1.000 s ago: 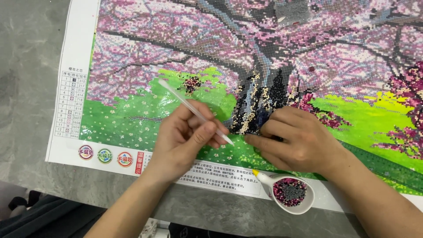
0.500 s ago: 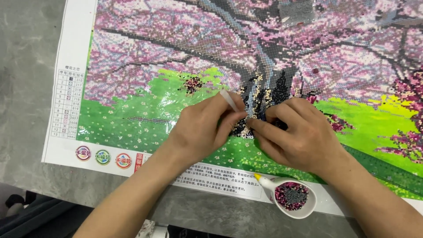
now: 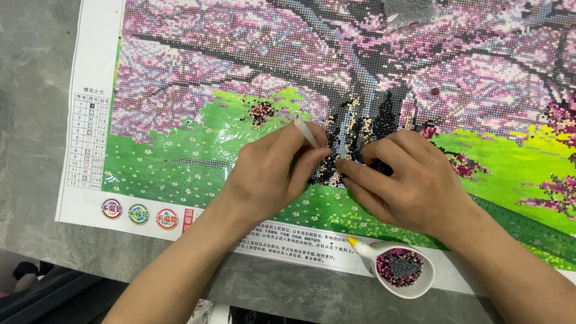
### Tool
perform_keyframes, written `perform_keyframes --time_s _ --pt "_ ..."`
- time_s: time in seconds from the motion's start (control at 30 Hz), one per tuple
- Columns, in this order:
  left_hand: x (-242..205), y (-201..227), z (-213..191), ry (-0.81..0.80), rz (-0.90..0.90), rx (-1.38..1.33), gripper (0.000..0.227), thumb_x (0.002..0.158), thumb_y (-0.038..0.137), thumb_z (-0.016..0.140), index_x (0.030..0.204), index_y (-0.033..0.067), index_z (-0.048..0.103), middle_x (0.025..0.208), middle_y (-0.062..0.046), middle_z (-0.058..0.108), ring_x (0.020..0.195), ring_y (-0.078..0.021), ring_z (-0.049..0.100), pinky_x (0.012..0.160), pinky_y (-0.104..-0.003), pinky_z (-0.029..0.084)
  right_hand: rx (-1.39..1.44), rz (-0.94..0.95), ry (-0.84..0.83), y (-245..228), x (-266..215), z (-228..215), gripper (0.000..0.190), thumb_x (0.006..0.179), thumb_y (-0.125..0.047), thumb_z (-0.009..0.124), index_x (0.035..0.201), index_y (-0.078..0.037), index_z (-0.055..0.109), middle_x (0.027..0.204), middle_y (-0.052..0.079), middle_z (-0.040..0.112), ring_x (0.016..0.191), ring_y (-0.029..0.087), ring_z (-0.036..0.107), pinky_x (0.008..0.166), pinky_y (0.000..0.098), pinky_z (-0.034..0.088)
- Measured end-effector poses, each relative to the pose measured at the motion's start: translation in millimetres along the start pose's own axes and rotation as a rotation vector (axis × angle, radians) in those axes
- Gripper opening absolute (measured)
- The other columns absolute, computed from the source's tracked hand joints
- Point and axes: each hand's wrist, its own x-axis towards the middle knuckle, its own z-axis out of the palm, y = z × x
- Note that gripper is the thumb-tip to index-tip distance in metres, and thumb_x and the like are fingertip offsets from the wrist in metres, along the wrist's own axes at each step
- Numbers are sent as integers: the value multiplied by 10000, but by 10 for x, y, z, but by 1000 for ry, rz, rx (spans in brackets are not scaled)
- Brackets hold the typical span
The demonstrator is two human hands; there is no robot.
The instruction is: Performing diamond painting by picking up small resin diamonds with a pen tool and placing them on a sticky canvas, using a ruler for alignment.
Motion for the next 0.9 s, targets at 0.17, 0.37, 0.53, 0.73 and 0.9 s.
perform_keyframes --time_s 0.17,0.37,0.53,0.73,0.9 --pt "5 -11 11 -10 26 -10 73 984 73 580 1020 21 543 905 -64 658 752 -175 650 644 -268 517 8 2 1 -3 6 -3 135 939 -211 700 1019 -103 686 846 90 553 686 237 471 573 336 397" --pt "6 -15 23 -6 18 1 82 980 80 590 1018 19 551 886 -60 661 748 -176 657 623 -272 526 13 1 2 1 4 -2 141 937 -214 699 1019 -100 688 849 89 559 679 234 474 572 335 402" --pt "-15 -32 39 5 15 19 100 972 87 604 1032 19 560 910 -72 679 780 -193 682 658 -281 549 12 -2 5 -4 16 -13 132 938 -204 694 1018 -99 684 849 88 551 678 234 468 579 336 402" --pt "-21 -18 26 19 17 20 100 973 104 613 1026 32 568 946 -69 688 759 -176 679 660 -269 543 19 -4 11 1 6 -4 140 935 -204 697 1021 -93 690 844 88 552 680 234 467 578 335 399" --pt "-27 -30 32 17 17 27 99 976 106 606 1031 36 564 957 -66 688 784 -185 689 676 -278 544 17 -4 20 -3 9 0 125 935 -193 701 1011 -94 694 832 86 555 678 226 470 579 326 398"
